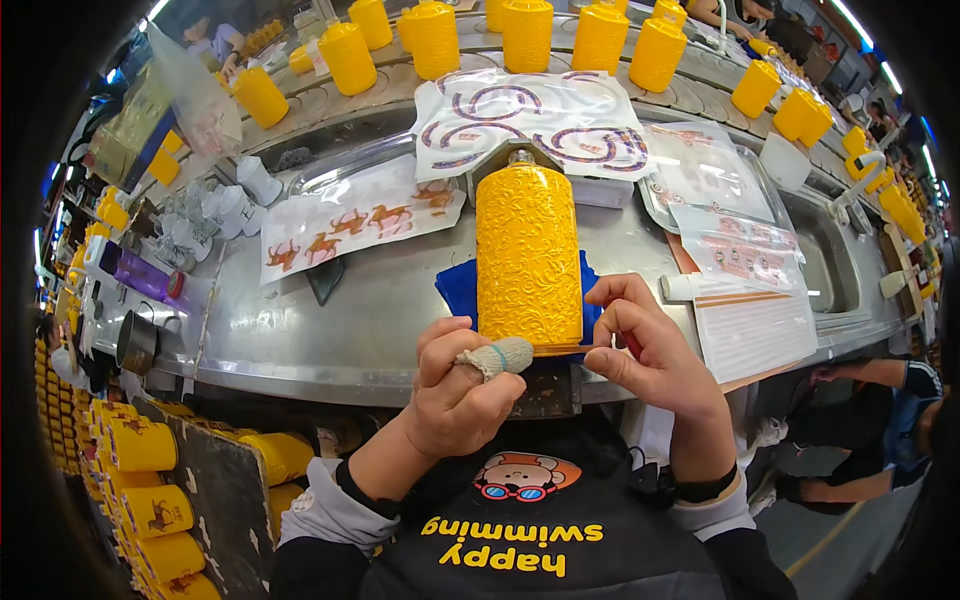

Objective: Applying adhesive labels to textured yellow containers in a manufacturing setting.

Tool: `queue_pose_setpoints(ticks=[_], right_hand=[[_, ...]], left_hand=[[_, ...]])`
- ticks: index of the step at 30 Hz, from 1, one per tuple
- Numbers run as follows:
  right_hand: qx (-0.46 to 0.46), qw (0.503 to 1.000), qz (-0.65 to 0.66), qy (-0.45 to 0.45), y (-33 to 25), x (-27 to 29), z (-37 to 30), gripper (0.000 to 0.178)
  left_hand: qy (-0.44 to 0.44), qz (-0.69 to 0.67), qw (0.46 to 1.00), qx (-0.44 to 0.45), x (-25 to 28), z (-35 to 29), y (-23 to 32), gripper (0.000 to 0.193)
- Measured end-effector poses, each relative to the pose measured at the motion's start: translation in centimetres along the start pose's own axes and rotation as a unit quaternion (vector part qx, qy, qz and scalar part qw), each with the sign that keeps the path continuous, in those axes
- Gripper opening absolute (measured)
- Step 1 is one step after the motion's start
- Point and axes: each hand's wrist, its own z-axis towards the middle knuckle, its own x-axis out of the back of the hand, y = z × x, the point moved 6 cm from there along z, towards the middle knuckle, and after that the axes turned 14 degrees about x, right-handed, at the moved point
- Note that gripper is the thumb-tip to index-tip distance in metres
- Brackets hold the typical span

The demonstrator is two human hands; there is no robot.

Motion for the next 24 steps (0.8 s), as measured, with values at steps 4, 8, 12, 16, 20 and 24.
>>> queue_pose_setpoints(ticks=[4,8,12,16,20,24], right_hand=[[-0.028,0.999,0.029,0.011,0.7,0.3,-0.5,0.02],[-0.032,0.998,0.042,0.016,0.9,0.4,-0.5,0.021],[-0.029,0.999,0.031,0.021,1.0,0.3,-0.6,0.021],[-0.033,0.998,0.045,0.031,1.0,0.5,-0.8,0.021],[-0.02,0.999,0.029,0.034,0.8,1.1,-1.1,0.021],[-0.031,0.998,0.044,0.038,1.0,1.3,-1.2,0.02]], left_hand=[[0.002,0.009,0.999,-0.033,0.0,0.7,0.3,0.024],[-0.025,0.025,0.997,-0.062,-0.1,1.4,0.7,0.024],[-0.056,0.034,0.994,-0.082,-0.6,2.1,1.2,0.023],[-0.051,0.019,0.995,-0.079,-0.9,1.7,0.9,0.022],[-0.023,0.003,0.999,-0.03,-0.2,0.7,-0.1,0.023],[-0.04,0.021,0.997,-0.062,-0.4,1.5,0.5,0.023]])
